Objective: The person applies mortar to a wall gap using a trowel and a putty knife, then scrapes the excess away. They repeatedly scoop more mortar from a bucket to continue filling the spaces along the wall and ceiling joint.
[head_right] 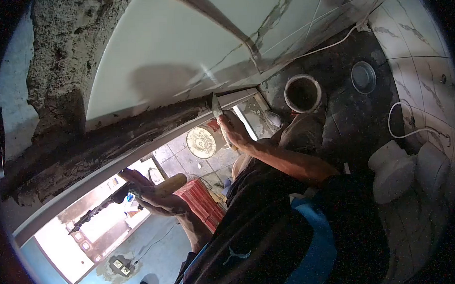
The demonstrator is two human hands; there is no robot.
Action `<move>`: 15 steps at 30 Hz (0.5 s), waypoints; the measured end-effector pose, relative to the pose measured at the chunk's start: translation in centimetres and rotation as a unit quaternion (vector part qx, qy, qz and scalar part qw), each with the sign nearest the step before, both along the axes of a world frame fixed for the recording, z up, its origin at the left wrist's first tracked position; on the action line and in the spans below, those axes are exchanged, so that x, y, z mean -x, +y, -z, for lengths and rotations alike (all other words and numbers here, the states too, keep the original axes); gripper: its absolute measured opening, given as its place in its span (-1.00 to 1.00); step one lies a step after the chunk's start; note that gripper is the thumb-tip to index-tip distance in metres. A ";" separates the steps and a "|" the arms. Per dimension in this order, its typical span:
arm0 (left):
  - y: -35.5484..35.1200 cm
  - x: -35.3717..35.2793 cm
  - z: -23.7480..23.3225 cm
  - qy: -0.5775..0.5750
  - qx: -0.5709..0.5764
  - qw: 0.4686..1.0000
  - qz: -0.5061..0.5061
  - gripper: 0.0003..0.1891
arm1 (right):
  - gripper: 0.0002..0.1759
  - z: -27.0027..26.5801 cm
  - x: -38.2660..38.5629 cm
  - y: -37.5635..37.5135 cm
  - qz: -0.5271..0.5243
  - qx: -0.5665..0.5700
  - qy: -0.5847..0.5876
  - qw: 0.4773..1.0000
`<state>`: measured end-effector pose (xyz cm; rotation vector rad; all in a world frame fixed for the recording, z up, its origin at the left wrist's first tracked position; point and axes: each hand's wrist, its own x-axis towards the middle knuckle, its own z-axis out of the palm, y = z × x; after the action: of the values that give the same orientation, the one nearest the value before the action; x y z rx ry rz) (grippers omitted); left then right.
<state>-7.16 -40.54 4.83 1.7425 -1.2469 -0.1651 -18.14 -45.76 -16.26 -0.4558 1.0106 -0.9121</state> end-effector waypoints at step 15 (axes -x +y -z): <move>3.6 -2.4 2.2 0.001 -0.013 1.000 -0.002 -0.58 | -0.83 -7.9 0.7 -0.1 0.046 0.305 0.227 0.924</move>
<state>-4.73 -36.91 2.66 1.7671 -1.2444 -0.1823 -18.84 -45.87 -8.40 -1.1969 1.1596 -1.2404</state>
